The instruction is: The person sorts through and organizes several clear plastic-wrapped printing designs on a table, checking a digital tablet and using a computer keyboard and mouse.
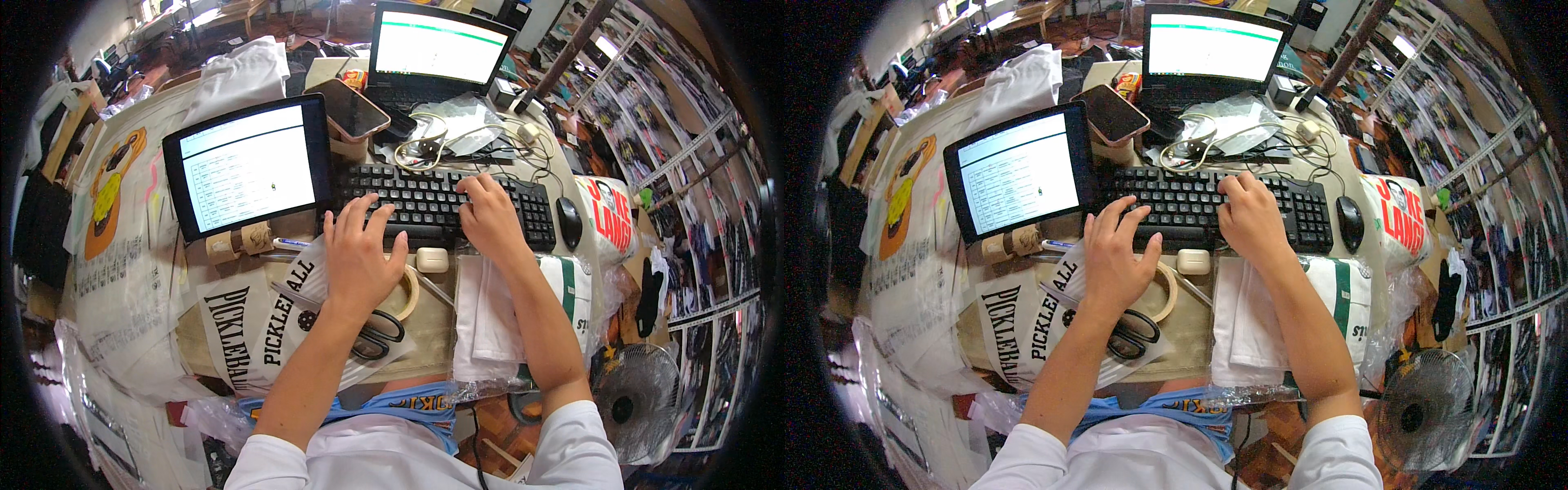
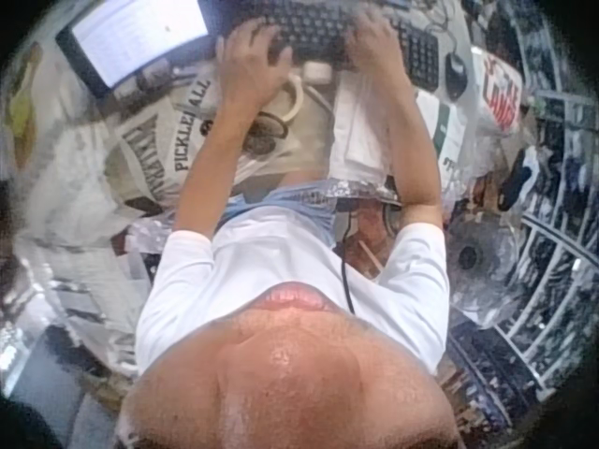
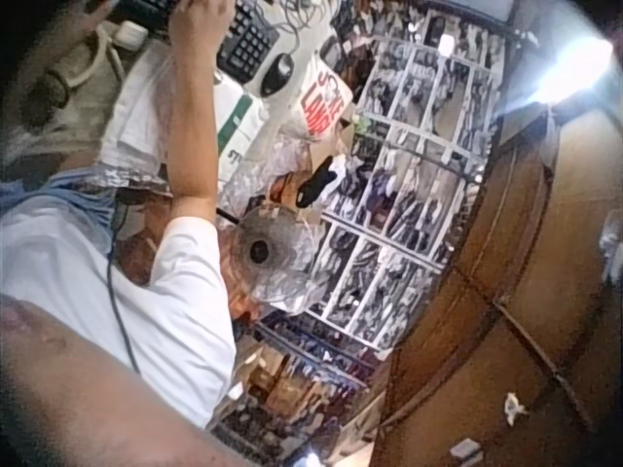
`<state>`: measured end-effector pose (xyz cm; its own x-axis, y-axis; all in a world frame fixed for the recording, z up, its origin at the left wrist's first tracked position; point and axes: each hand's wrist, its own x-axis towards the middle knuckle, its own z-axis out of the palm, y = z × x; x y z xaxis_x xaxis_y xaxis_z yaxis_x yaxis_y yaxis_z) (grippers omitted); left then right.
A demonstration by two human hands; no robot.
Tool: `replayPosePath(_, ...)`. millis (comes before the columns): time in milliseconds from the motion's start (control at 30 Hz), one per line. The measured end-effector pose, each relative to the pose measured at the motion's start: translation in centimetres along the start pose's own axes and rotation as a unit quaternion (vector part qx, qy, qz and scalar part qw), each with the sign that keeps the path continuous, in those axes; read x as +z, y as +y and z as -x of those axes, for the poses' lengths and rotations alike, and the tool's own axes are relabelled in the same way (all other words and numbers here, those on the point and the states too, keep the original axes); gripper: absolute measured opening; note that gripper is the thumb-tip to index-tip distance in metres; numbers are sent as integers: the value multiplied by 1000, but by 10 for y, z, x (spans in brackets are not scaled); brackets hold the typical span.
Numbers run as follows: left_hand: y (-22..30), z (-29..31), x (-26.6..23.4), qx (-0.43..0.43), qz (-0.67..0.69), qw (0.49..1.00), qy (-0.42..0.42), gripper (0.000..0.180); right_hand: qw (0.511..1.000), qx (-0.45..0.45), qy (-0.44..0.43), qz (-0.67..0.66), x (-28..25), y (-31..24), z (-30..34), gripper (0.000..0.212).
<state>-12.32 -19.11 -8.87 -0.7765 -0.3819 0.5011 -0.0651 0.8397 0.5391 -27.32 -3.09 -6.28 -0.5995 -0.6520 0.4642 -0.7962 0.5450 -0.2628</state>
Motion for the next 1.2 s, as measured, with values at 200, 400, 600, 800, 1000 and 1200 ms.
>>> replayPosePath(200,2,-1,1,1,12,1000,-1,37,1000,-18,-4,-2,2,4,-1,19)
replayPosePath(400,0,0,2,1,12,1000,1,36,999,-10,-33,-18,2,0,-2,18)
replayPosePath(600,1,0,2,0,15,1000,-3,35,999,-11,-38,-20,2,1,-2,17)
replayPosePath(800,1,1,2,-2,13,1000,-9,35,999,-13,-40,-23,3,2,-2,16)
replayPosePath(1000,0,0,2,-5,9,1000,-13,35,997,-6,-62,-37,1,-1,-4,16)
replayPosePath(1200,2,0,4,0,14,1000,-12,35,998,-9,-59,-29,-1,0,-2,15)
